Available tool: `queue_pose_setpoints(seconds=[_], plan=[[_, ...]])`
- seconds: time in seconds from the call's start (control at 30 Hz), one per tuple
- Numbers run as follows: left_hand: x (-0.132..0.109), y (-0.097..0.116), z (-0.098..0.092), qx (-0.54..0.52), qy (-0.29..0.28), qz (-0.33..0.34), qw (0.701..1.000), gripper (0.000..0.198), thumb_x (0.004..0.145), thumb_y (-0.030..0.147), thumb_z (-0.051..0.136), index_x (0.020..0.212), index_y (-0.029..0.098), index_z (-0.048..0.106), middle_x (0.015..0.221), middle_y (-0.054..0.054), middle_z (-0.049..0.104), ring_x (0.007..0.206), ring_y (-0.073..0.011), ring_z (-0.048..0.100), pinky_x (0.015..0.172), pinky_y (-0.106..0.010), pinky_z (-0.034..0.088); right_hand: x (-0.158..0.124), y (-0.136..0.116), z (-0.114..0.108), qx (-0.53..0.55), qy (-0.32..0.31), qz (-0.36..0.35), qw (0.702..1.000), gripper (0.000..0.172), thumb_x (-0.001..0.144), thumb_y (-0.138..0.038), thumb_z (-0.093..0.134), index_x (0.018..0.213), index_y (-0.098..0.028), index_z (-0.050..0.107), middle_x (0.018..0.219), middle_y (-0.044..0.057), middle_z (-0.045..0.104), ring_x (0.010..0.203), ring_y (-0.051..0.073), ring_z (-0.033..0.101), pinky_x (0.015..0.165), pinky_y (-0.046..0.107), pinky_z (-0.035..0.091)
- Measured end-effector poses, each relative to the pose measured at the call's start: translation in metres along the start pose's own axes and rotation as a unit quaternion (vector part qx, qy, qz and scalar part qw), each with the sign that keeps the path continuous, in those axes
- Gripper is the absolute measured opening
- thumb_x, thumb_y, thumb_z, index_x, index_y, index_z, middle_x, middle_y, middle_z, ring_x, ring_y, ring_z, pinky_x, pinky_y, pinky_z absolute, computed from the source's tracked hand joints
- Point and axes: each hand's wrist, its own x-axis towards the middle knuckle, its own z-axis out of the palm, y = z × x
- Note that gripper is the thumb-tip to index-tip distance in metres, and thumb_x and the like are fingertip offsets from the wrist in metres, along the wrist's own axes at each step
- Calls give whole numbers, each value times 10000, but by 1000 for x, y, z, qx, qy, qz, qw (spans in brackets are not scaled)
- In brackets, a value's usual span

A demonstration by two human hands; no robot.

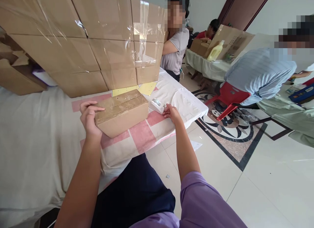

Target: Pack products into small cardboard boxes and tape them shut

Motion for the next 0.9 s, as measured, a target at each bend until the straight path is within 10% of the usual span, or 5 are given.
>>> queue_pose_setpoints(seconds=[0.9], plan=[[2, 6, 0, -17, -13, 9, 1000, 310, 882, 368, 537, 811, 221, 800, 1023, -99, 627, 1116, -273, 579, 1104, -475, 380, -5, 5, -11, 51, -61, -66, 995, 194, 758, -342, 811, 799, -189, 700, 719, 27, 676, 677, 151, 644, 642, 266, 603]])
